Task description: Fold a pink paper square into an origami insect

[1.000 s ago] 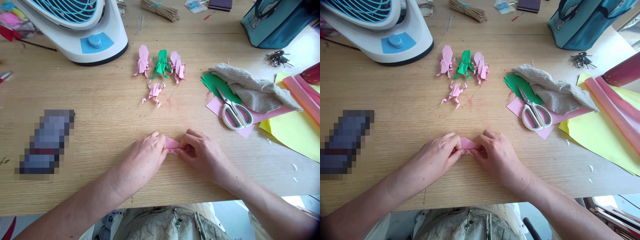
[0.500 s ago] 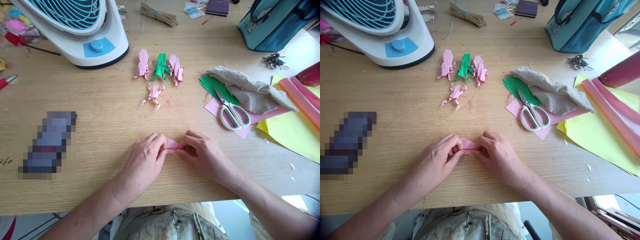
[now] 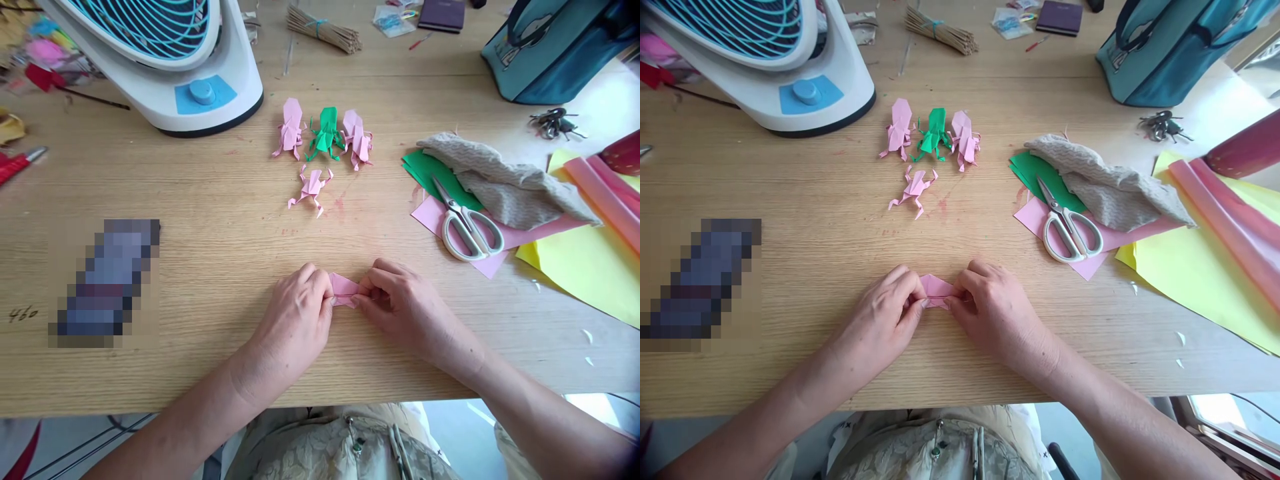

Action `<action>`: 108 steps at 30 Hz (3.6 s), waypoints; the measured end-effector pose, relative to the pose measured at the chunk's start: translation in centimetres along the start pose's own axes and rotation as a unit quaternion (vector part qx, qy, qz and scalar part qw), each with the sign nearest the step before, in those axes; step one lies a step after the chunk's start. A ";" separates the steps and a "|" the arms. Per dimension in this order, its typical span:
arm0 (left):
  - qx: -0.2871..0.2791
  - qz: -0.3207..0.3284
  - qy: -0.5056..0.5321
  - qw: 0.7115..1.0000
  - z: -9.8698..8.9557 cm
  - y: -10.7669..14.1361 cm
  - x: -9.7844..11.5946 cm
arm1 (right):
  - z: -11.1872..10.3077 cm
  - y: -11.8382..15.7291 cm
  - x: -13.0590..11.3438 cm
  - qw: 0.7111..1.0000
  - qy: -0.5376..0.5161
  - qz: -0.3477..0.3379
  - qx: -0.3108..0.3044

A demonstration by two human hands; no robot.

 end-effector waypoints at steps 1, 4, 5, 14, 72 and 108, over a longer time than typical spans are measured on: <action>0.001 0.001 -0.011 1.000 0.0 0.0 0.0 | 0.0 0.0 0.0 1.000 -0.001 0.000 0.001; -0.006 0.004 -0.038 0.999 -0.1 0.0 0.2 | 0.0 0.0 0.0 1.000 -0.004 -0.001 0.002; -0.011 0.003 -0.044 0.999 -0.1 0.0 0.3 | 0.1 0.0 0.1 1.000 -0.005 -0.001 0.002; -0.040 -0.007 -0.084 0.996 -0.3 -0.3 0.4 | 0.2 0.0 0.1 1.000 0.008 -0.011 0.004; 0.003 0.019 -0.013 1.000 0.2 -0.1 0.5 | -0.6 1.0 0.5 1.000 0.002 0.002 0.003; 0.016 -0.015 -0.054 0.998 0.3 -0.3 0.9 | -2.0 1.3 1.9 0.995 -0.095 0.004 -0.005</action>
Point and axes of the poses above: each hand's wrist, its own y-axis away from the middle knuckle, its own z-axis out of the palm, x = y × z, the point moved 5 cm from there along -y, towards the middle knuckle, and after that the axes turned 13 degrees about -y, right-handed, at the moved point
